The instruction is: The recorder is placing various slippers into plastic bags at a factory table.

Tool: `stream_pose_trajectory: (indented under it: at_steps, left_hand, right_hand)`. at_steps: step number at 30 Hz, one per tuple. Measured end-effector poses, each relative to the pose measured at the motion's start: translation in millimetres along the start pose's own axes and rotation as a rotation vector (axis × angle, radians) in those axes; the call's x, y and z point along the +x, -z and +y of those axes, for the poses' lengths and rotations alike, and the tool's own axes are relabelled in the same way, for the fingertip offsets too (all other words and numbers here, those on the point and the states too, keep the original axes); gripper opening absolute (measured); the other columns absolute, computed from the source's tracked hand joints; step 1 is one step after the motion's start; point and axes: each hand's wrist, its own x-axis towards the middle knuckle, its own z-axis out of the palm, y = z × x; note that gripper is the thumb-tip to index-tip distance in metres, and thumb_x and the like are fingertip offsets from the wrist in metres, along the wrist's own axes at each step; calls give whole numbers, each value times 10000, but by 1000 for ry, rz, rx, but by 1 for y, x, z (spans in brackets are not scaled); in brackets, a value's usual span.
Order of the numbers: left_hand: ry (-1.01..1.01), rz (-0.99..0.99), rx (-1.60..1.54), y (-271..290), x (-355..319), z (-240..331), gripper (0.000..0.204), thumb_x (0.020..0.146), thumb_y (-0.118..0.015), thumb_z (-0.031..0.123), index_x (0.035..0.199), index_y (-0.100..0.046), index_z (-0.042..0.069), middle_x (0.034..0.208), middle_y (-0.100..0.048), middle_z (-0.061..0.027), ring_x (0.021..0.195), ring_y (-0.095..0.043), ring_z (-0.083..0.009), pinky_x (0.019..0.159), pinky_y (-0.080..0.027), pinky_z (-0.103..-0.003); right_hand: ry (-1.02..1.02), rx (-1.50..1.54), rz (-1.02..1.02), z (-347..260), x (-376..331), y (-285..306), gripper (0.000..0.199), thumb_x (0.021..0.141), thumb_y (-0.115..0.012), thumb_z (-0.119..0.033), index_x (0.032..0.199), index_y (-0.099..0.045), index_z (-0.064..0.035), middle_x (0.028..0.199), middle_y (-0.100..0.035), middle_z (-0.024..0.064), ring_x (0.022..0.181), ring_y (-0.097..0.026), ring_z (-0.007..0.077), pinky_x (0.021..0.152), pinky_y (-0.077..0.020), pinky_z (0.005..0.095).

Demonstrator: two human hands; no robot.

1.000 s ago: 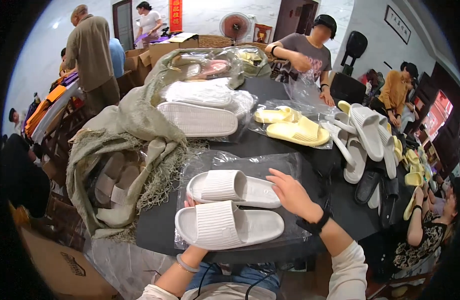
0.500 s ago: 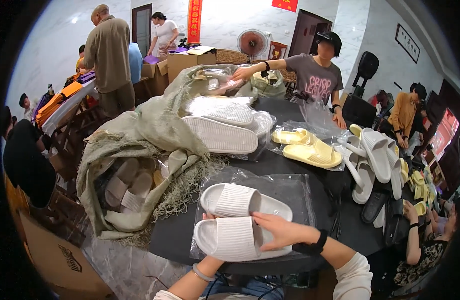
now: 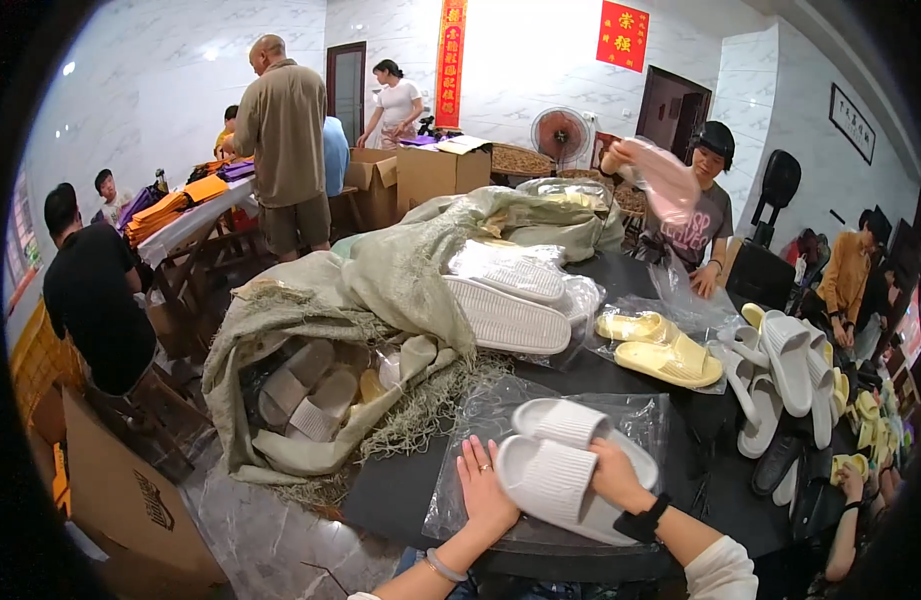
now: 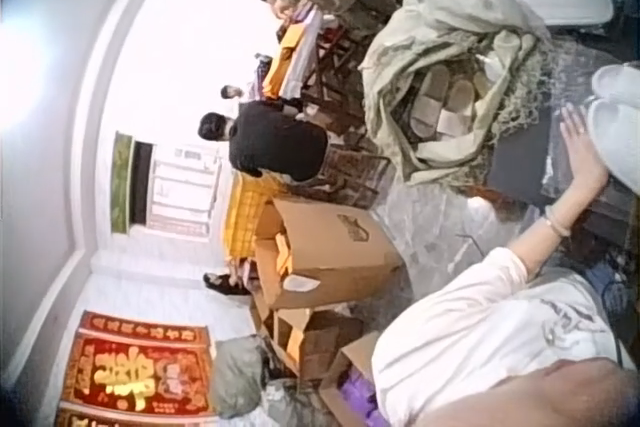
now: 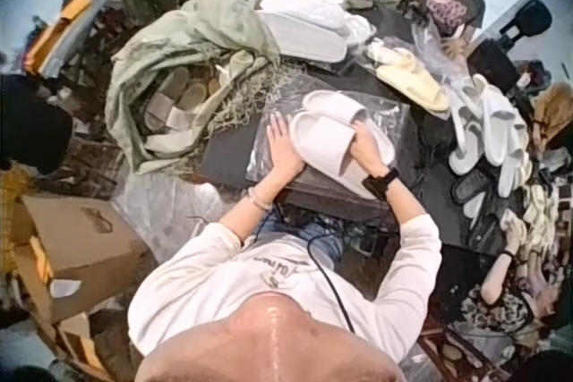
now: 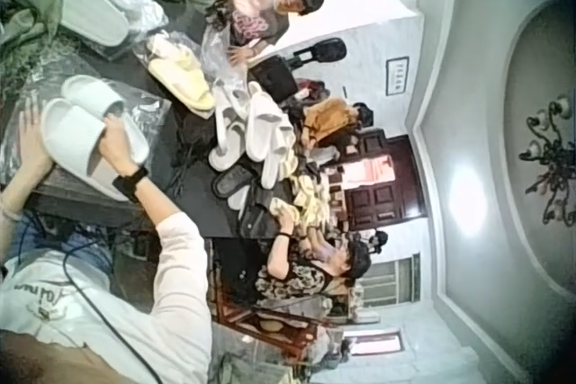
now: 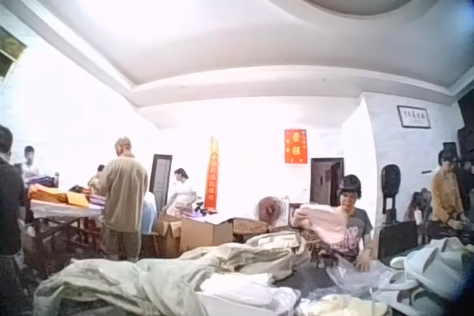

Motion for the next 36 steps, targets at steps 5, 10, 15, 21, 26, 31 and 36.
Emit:
stream_pose_trajectory:
  at_steps: [5, 10, 15, 21, 26, 31, 36]
  left_hand:
    - [76, -22, -152, 7, 7, 7, 747, 868, -496, 450, 1358, -324, -88, 1438, -200, -334, 1365, -145, -448, 1110, -106, -508]
    - [58, -197, -125, 27, 34, 1, 682, 858, -555, 363, 1346, -354, -70, 1433, -263, -292, 1362, -195, -412, 1112, -131, -489]
    - [-309, -14, -325, 0, 114, -20, 580, 916, -457, 352, 1385, -332, 33, 1468, -276, -169, 1375, -221, -312, 1102, -179, -480]
    - [-45, -171, -93, -24, 128, -40, 630, 929, -356, 439, 1417, -290, 47, 1495, -255, -103, 1388, -208, -263, 1124, -156, -440]
    - [-28, -179, -41, -23, 128, -44, 617, 930, -376, 412, 1417, -292, 43, 1492, -264, -105, 1387, -215, -268, 1120, -166, -451]
    - [-37, -165, -66, -22, 128, -47, 610, 928, -393, 387, 1415, -299, 32, 1486, -279, -109, 1385, -219, -274, 1119, -157, -460]
    - [-55, -161, -77, -23, 127, -39, 594, 935, -381, 382, 1410, -310, 32, 1486, -279, -103, 1384, -218, -269, 1122, -152, -452]
  right_hand:
    - [-71, -145, 212, 64, -5, 5, 291, 712, -566, -19, 992, -646, -30, 1029, -597, 153, 972, -510, 394, 835, -435, 442]
    - [-24, -157, 142, 82, -2, 1, 396, 677, -592, -17, 1073, -608, -11, 1156, -484, 242, 1020, -465, 461, 889, -409, 483]
    - [-98, -190, 74, 75, -2, -3, 447, 679, -595, -13, 1125, -572, 1, 1171, -450, 233, 1063, -440, 457, 944, -381, 487]
    - [-142, -97, 108, 67, -8, -1, 426, 690, -594, -8, 1115, -598, -42, 1214, -450, 205, 1056, -431, 442, 945, -373, 486]
    - [-196, -184, 236, 75, -3, 2, 274, 754, -569, -100, 1003, -601, 10, 1180, -479, 219, 977, -464, 471, 887, -390, 505]
    - [-354, -266, 345, 92, 1, 21, 291, 771, -539, -95, 1030, -571, 34, 1194, -483, 222, 1037, -471, 448, 912, -387, 499]
    - [-311, -250, 427, 68, -15, 48, 297, 749, -523, -56, 1021, -567, 54, 1146, -502, 249, 987, -500, 434, 861, -412, 489]
